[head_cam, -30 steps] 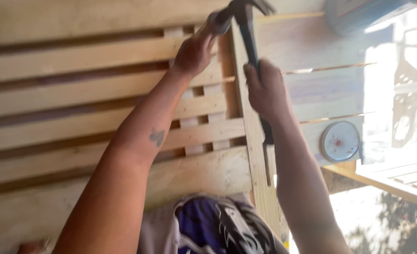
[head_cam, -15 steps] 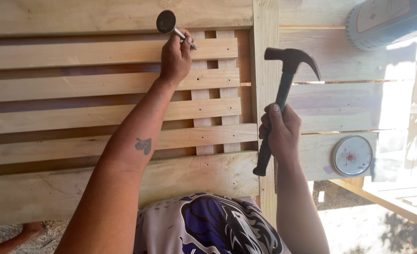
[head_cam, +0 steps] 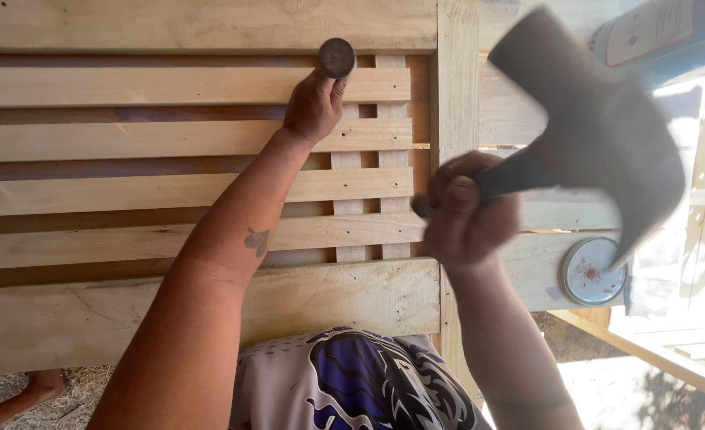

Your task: The person hammers a metal tool into a wooden structure and then uses sandpaper to sand the wooden slats and frame.

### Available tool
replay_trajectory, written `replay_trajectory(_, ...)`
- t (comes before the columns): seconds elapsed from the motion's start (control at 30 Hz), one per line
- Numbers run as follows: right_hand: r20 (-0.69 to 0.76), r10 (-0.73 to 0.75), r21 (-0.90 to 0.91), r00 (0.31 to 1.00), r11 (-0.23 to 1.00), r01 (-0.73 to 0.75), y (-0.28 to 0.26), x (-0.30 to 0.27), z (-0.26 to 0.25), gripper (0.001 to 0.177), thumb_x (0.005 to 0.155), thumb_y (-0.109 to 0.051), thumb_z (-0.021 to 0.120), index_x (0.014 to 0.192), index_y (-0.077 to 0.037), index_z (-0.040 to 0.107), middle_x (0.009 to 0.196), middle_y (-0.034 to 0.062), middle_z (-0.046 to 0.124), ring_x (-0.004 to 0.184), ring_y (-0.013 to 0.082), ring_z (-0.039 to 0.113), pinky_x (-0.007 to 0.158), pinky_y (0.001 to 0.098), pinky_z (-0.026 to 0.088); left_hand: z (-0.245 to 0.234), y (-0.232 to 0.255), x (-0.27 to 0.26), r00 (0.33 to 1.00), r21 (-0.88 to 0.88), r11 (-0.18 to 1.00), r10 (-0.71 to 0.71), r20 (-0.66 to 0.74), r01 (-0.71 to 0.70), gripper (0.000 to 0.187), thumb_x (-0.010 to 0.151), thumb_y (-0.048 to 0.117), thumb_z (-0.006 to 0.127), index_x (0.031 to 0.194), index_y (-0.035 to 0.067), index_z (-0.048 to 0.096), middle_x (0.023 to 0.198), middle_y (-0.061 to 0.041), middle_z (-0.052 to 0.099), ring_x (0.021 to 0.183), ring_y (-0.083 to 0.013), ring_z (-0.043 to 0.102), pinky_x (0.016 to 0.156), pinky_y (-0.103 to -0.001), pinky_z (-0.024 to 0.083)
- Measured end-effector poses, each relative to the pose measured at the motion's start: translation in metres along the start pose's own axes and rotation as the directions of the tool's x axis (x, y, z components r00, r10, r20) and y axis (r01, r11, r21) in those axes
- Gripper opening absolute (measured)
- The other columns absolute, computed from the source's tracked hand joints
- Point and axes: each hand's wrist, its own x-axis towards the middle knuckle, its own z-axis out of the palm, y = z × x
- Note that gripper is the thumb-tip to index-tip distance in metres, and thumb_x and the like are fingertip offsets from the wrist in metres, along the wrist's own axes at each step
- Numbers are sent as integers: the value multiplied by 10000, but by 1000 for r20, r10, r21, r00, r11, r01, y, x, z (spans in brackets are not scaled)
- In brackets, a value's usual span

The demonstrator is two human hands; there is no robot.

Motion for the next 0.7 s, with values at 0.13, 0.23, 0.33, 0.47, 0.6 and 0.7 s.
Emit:
replay_trajectory(0.13,201,235,-307,951,937,-167,23,32,30,232,1092,-236,558,1111,-5,573,768,6,591,655,116,525,564,337,456,-3,1,1,1000,-14,999,-28,12,28,141,1072,151,590,1147,37,627,1016,-217,713,904,-439,688,741,-515,571)
replay_trajectory(0.23,290,489,-123,823,872,-474,30,32,24,321,1097,-289,562,921,-21,567,676,17,538,575,120,495,516,318,418,-2,-2,0,999,126,992,1,-34,3,189,1021,164,619,1141,26,667,996,-248,702,879,-444,672,727,-515,561)
replay_trajectory(0.33,254,578,283,775,722,-631,45,-5,0,289,1061,-278,541,871,-60,548,661,-8,522,536,94,511,453,272,438,-1,-1,0,978,-130,970,-203,48,208,158,1092,171,559,1154,52,641,987,-166,750,913,-292,760,768,-406,616)
replay_trajectory(0.47,104,725,538,681,535,-651,99,-26,-26,306,1058,-266,555,831,-67,510,623,-5,488,482,96,483,421,274,412,40,8,45,982,-405,907,-168,-85,120,140,1145,182,523,1165,52,571,1038,-129,734,938,-219,746,804,-362,613)
replay_trajectory(0.6,27,811,504,584,493,-709,143,-31,-38,273,1017,-205,615,824,-58,489,617,5,476,461,120,480,415,291,415,99,15,108,989,-389,912,-149,-24,128,154,1106,185,528,1168,51,569,980,-90,751,884,-193,753,753,-346,601)
replay_trajectory(0.7,-4,820,397,572,526,-752,160,-45,-34,272,1003,-190,618,804,-38,512,591,31,513,450,131,494,411,295,404,141,15,138,988,-429,891,-150,33,149,134,1090,175,525,1142,57,562,931,-78,744,828,-195,751,710,-345,592)
